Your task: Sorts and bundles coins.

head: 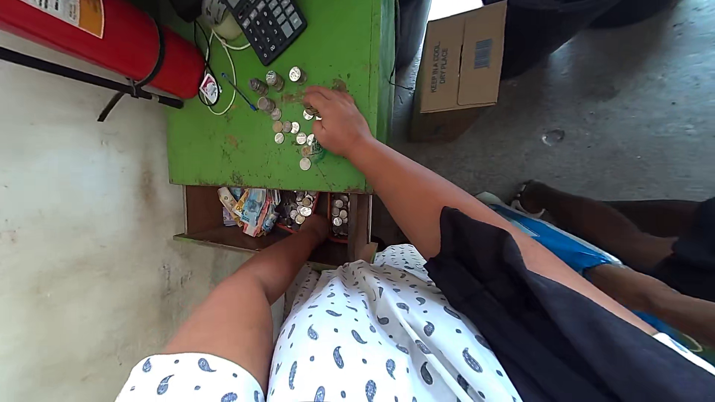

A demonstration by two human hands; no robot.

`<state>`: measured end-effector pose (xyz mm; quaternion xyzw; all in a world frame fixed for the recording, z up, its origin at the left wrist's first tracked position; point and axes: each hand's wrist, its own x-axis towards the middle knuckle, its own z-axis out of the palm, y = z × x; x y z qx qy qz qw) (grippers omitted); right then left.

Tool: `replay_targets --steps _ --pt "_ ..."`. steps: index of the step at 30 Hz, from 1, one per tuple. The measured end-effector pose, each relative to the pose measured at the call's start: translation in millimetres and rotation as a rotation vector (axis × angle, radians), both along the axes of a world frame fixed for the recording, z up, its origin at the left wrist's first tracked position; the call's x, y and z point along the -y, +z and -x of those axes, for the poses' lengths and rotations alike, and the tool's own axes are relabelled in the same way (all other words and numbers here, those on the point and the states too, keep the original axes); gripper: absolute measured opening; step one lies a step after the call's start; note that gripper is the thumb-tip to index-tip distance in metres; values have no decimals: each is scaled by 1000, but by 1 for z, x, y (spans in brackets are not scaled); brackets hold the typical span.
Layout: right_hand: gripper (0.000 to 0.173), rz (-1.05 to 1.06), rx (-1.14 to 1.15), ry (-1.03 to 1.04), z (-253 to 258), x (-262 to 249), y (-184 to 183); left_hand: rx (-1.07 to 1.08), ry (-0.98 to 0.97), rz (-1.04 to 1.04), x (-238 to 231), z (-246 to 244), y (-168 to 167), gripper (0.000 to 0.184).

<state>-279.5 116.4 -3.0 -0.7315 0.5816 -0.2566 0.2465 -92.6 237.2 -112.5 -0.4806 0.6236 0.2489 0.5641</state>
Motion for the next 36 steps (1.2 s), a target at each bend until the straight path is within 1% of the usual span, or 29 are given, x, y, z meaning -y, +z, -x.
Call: replay_targets --steps 1,2,4,7,9,11,12,14,16,18,19,21,23,25,29,31,34,36 --pt "42 115 141 1 -3 10 -32 -31 -39 7 1 -2 1 27" --pt "43 91 184 33 -3 18 -42 -64 -54 11 2 -4 5 24" --pt "45 27 190 49 -2 23 -42 -139 -25 29 7 -7 22 23" --pt "44 16 185 39 -2 24 -40 -214 131 150 17 -29 40 24" --pt "43 23 184 33 -3 23 -41 -209 209 290 24 -40 55 24" --pt "42 42 186 23 -3 24 -42 -237 255 454 25 -48 62 25" --pt "43 49 179 17 -3 24 -43 -274 298 482 27 -51 65 27" --pt "44 51 164 13 -3 25 -43 -400 321 486 26 -49 62 24" --pt "45 49 155 9 -3 26 -43 -498 320 394 18 -35 54 21" --pt "44 52 156 6 -3 26 -44 -464 264 299 9 -14 46 22" --pt "44 53 157 7 -3 26 -45 -439 235 284 4 -5 40 22" --pt "43 69 165 7 -3 26 -45 -413 196 297 -1 7 36 19" --pt "42 81 167 10 -2 27 -46 -378 179 282 -1 18 39 19" --pt "42 80 160 19 -2 27 -47 -368 147 265 1 22 37 18" --pt "43 82 163 14 -3 29 -49 -398 138 263 7 18 35 19" --pt "42 76 173 9 -3 28 -48 -433 196 298 13 8 37 23" --pt "41 68 181 8 -2 28 -47 -498 322 426 26 -23 46 26" --pt "41 69 183 4 -2 28 -48 -498 390 543 31 -42 57 30"
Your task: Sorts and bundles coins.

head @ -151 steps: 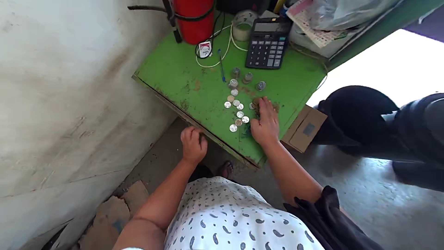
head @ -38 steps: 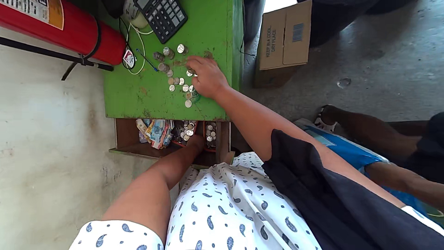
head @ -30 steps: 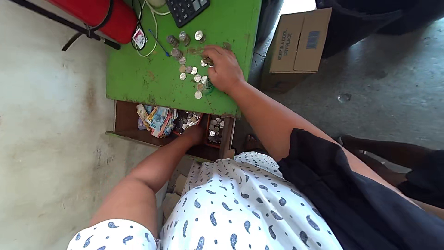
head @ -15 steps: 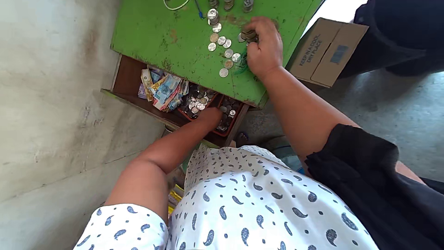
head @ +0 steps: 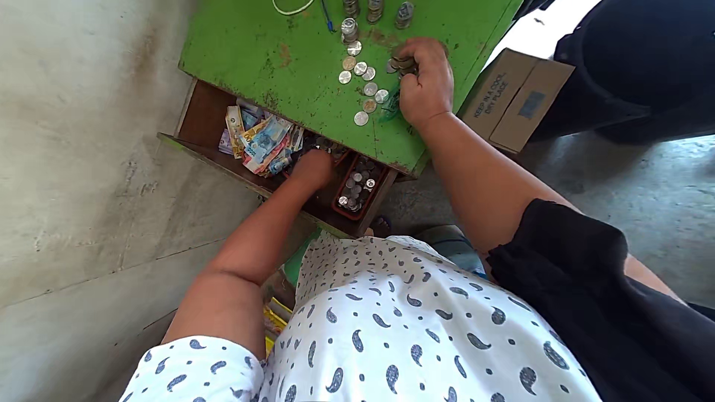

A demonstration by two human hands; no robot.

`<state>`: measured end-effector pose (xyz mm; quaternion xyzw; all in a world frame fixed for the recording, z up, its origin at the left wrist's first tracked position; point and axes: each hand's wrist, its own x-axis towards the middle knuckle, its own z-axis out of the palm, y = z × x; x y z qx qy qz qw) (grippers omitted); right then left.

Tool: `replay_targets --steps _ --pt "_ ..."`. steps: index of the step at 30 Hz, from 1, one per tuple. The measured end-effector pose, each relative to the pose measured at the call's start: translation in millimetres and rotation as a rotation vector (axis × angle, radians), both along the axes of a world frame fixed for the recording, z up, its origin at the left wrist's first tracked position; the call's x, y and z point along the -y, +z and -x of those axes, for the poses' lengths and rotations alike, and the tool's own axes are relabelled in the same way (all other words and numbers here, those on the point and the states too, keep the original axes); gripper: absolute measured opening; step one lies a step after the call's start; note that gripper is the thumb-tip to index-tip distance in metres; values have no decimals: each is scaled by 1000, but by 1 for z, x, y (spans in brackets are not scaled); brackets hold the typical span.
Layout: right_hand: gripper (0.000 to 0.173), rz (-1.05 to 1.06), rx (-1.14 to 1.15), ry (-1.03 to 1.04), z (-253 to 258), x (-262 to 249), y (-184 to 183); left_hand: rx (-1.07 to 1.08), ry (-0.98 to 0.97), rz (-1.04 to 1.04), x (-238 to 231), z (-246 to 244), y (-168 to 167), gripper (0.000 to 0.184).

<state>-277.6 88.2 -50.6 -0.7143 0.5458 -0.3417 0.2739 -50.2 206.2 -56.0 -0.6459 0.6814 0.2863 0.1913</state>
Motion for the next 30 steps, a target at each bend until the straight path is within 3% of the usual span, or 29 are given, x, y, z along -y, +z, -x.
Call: replay_targets --steps 2,4,7,12,30 --pt "41 -2 -3 1 -1 1 0 15 12 60 2 -9 7 33" --pt "40 -7 -4 6 -1 0 0 -41 -131 48 -3 -4 4 25" --pt "39 -8 -8 0 -1 0 1 -16 -421 -103 -13 25 -10 17" --pt "40 -8 -11 6 0 -1 0 164 -563 -286 -25 61 -21 14" --pt "41 -19 -51 4 -1 1 0 154 -375 -309 -29 72 -12 13"
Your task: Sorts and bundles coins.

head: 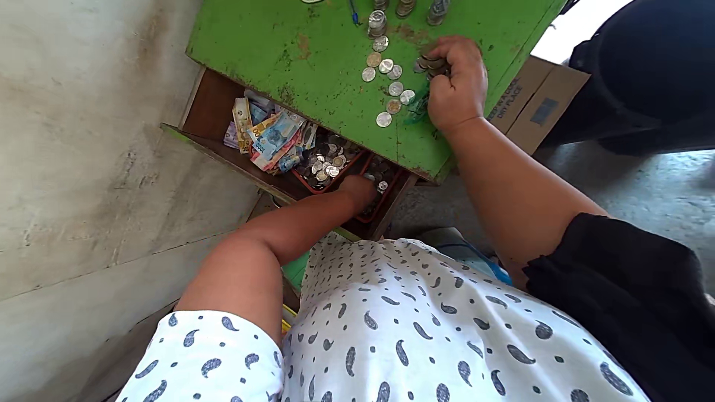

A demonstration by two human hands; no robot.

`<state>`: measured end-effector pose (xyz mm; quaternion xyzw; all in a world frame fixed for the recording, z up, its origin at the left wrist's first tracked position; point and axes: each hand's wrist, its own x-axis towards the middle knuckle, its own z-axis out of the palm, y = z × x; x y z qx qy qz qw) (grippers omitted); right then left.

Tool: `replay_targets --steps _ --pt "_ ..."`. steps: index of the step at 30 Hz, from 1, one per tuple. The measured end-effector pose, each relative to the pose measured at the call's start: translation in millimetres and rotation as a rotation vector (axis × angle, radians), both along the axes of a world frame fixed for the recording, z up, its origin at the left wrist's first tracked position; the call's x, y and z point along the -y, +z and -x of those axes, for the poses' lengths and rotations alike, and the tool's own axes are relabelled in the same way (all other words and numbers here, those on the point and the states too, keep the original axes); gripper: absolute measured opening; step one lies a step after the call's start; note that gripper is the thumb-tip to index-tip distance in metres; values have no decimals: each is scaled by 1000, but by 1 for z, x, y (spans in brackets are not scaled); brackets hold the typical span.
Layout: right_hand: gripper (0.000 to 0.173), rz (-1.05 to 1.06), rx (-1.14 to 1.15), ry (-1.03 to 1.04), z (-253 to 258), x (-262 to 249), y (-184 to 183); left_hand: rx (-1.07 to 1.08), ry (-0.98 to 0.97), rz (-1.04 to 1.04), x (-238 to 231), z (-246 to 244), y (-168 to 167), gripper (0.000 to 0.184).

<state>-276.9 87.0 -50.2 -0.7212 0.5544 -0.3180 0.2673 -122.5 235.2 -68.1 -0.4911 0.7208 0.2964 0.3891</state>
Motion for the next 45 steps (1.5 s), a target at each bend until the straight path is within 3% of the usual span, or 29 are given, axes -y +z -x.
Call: replay_targets --steps 9,24,29,31,34,37,40,45 --pt "41 1 -12 -2 0 0 -1 15 110 -44 0 3 -2 14" --pt "40 -32 -13 -13 0 1 1 41 49 -22 -4 5 -3 14" --pt "40 -13 14 -24 -2 1 -1 -123 105 -29 19 -23 -16 26" --pt "40 -22 20 -26 -1 0 -1 -244 197 -33 34 -42 -18 29" --pt "40 -25 3 -19 -1 0 1 -350 484 14 45 -71 2 30" --pt "40 -32 -9 -17 -1 -1 3 -283 630 182 48 -93 18 29" --pt "41 -40 -21 -24 -3 0 4 -123 609 309 44 -100 26 34" --pt "40 -32 -15 -22 -2 1 2 5 403 111 29 -92 4 30"
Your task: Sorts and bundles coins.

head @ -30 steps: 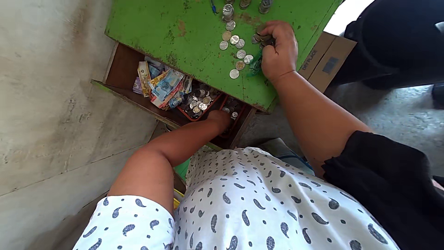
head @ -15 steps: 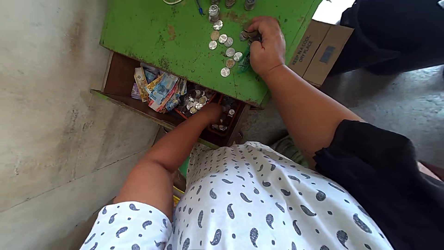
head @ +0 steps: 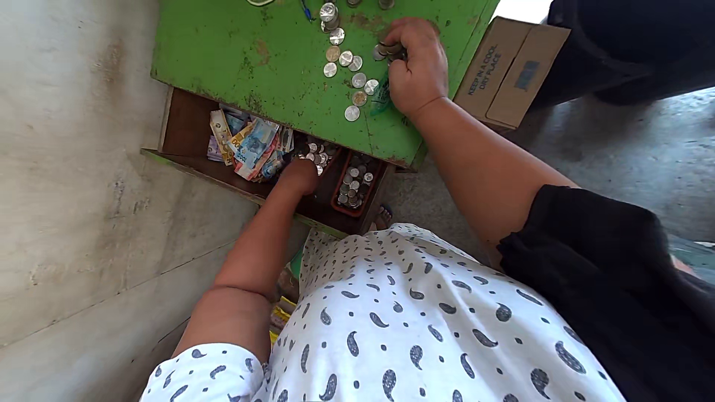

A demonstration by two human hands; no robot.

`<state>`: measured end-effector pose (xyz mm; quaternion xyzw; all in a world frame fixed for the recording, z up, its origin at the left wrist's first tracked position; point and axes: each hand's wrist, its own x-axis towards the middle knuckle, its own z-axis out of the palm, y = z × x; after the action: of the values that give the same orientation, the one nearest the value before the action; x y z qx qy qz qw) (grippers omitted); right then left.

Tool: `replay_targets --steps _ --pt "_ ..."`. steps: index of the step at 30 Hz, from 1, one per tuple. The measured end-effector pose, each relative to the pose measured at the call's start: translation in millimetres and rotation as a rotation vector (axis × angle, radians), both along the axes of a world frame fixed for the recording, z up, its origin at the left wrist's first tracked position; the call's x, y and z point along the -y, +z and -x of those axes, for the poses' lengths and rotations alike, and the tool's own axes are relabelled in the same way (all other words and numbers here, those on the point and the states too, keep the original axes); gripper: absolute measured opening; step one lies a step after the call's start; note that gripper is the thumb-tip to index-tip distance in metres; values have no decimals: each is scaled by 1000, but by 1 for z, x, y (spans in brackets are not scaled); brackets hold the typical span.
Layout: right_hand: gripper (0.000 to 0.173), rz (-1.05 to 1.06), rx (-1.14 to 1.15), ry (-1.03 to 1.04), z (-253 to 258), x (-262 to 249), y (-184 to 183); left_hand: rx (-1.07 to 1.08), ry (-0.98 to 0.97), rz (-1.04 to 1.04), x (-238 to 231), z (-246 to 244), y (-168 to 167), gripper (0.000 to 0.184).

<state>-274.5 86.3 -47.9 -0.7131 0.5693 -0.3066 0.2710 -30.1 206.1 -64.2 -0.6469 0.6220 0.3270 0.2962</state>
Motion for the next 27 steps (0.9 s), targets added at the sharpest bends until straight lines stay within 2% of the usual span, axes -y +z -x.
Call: replay_targets --steps 4,7,12,20,23,27 --pt "39 -4 4 -4 -1 0 1 -32 -98 -103 -3 8 -8 24" --pt "38 -7 -2 2 -1 -2 2 -103 -133 -225 -14 23 -3 30" --pt "37 -2 12 9 0 -3 4 64 47 16 -13 30 -2 31" --pt "37 41 41 27 3 -1 1 55 -14 4 -4 15 -3 28" --pt "37 32 31 29 3 -1 0 41 -97 -96 -17 31 -4 21" --pt "33 102 -13 13 -4 -6 -1 36 -293 -221 -34 45 -9 26"
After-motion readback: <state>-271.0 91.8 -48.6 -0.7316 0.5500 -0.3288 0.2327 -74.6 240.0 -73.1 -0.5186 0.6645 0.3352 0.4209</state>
